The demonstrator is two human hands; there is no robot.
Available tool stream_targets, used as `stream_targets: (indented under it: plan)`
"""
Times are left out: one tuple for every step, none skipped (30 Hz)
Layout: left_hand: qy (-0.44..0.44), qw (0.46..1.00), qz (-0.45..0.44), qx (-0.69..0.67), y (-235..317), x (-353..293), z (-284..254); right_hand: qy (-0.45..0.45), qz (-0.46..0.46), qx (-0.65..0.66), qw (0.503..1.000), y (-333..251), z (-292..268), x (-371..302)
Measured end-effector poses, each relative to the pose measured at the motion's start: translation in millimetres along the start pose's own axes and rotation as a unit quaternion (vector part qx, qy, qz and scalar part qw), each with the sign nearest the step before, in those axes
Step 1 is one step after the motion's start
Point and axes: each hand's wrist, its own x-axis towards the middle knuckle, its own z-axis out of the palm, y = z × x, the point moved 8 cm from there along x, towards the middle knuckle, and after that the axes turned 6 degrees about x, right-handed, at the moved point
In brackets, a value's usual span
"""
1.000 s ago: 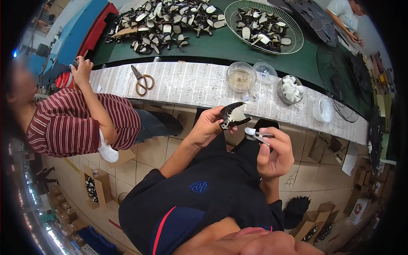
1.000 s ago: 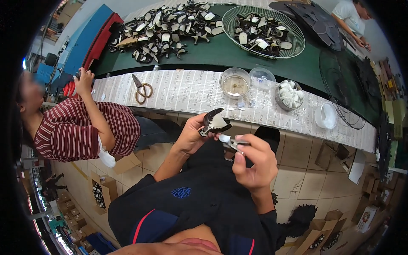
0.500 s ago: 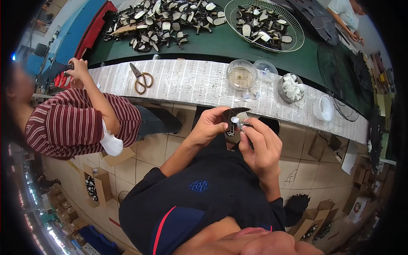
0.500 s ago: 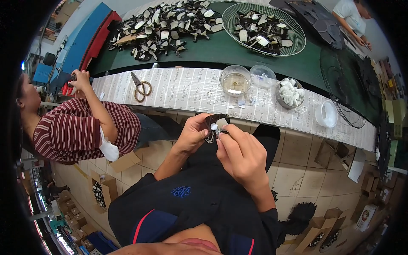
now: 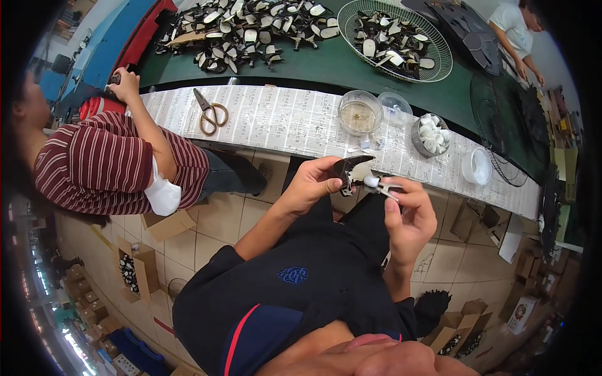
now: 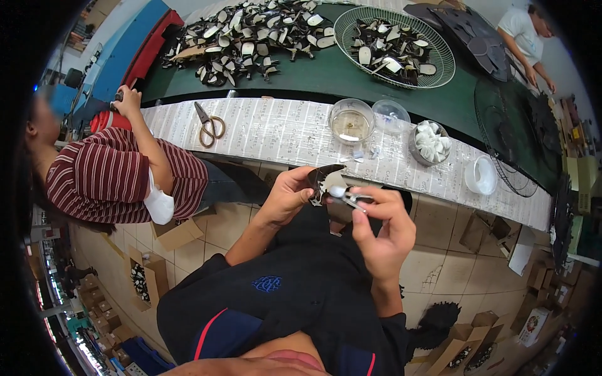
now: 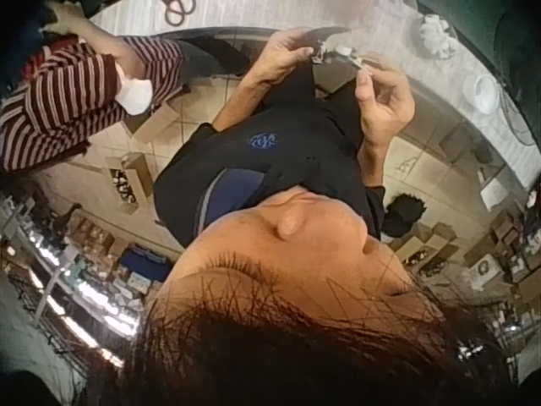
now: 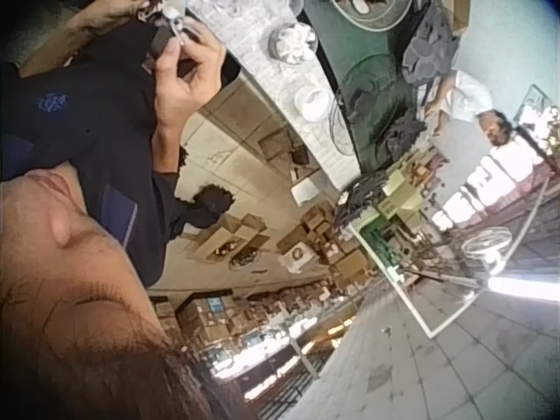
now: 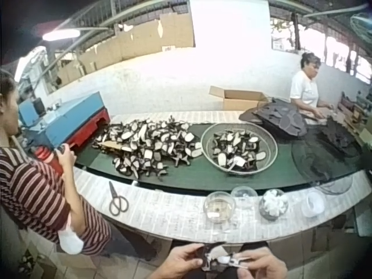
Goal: The recorder is assembling small black and white shoe components, possibly heel or toe reinforcements, by applying adhesive and fitting them together at a factory workbench.
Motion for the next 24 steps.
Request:
stream_targets:
  plan:
    - [0.001, 1.0, 0.001, -0.001, 0.6, 0.0, 0.6, 0.009, 0.013, -0.004, 1.0, 7.7, -5.0, 0.1]
    - [0.01, 1.0, -0.011, 0.003, -1.4, 0.2, 0.1, 0.022, 0.025, -0.002, 0.999, 12.8, -8.6, 1.0]
    - [0.02, 0.999, -0.024, 0.007, -3.9, -0.3, -0.8, 0.021, 0.024, -0.002, 0.999, 16.2, -10.4, 1.4]
    - [0.019, 1.0, -0.023, 0.007, -4.0, -0.5, -0.8, 0.017, 0.01, -0.009, 1.0, 17.1, -11.8, 2.0]
    - [0.014, 0.999, -0.027, 0.009, -4.8, -0.5, -0.1, 0.014, -0.004, -0.015, 1.0, 17.1, -12.1, 2.0]
    - [0.009, 0.999, -0.03, 0.012, -5.0, -0.4, 1.0, 0.025, 0.003, -0.005, 1.0, 19.3, -11.6, 1.7]
    - [0.009, 0.999, -0.029, 0.011, -4.4, -0.9, 2.0, 0.025, 0.002, -0.005, 1.0, 21.1, -12.2, 1.7]
    - [0.01, 0.999, -0.032, 0.0, -4.3, -1.5, 3.3, 0.006, -0.025, -0.076, 0.997, 18.9, -9.9, 1.5]
    - [0.011, 0.999, -0.035, -0.012, -4.7, -2.1, 4.5, -0.014, -0.053, -0.146, 0.988, 16.8, -6.8, 1.3]
    - [0.011, 0.999, -0.034, -0.012, -4.5, -2.4, 5.7, -0.014, -0.064, -0.165, 0.984, 16.0, -5.1, 1.3]
    - [0.014, 0.999, -0.039, -0.012, -5.2, -2.7, 6.4, -0.015, -0.064, -0.165, 0.984, 16.4, -6.2, 0.1]
    - [0.018, 0.999, -0.044, -0.011, -5.7, -3.1, 6.8, -0.033, -0.06, -0.159, 0.985, 17.5, -4.3, -1.7]
    - [0.017, 0.999, -0.045, -0.012, -5.5, -3.0, 7.9, -0.051, -0.055, -0.152, 0.985, 18.5, -2.3, -2.9]
    - [0.02, 0.999, -0.041, -0.009, -4.7, -2.8, 8.3, -0.051, -0.054, -0.153, 0.985, 18.5, -2.4, -2.9]
    - [0.023, 0.999, -0.037, -0.005, -4.0, -2.4, 8.8, -0.054, -0.06, -0.157, 0.984, 17.4, -1.6, -2.4]
    - [0.022, 0.999, -0.038, -0.006, -4.0, -2.2, 9.3, -0.057, -0.065, -0.162, 0.983, 16.3, -0.7, -1.7]
    - [0.018, 0.999, -0.036, -0.003, -3.4, -2.0, 9.8, -0.056, -0.065, -0.162, 0.983, 15.3, -0.7, -0.6]
    - [0.014, 0.999, -0.035, 0.0, -2.5, -1.6, 10.4, -0.065, -0.069, -0.169, 0.981, 13.2, 1.1, 0.8]
    - [0.013, 0.999, -0.036, -0.001, -1.8, -1.5, 10.1, -0.073, -0.073, -0.177, 0.979, 11.8, 2.7, 1.9]
    - [0.01, 0.999, -0.044, 0.01, -2.1, -1.5, 9.9, -0.073, -0.072, -0.177, 0.979, 11.7, 2.4, 2.9]
    - [0.006, 0.998, -0.052, 0.021, -3.0, -1.5, 10.1, -0.077, -0.075, -0.179, 0.978, 11.5, 3.1, 3.2]
    - [0.006, 0.998, -0.053, 0.02, -2.9, -1.0, 10.6, -0.081, -0.078, -0.182, 0.977, 11.5, 3.9, 3.5]
    - [0.004, 0.999, -0.049, 0.021, -2.1, -0.4, 11.5, -0.081, -0.077, -0.182, 0.977, 12.5, 4.2, 4.0]
    - [0.002, 0.999, -0.044, 0.022, -1.3, 0.1, 12.3, -0.066, -0.096, -0.2, 0.973, 10.8, 3.5, 4.4]
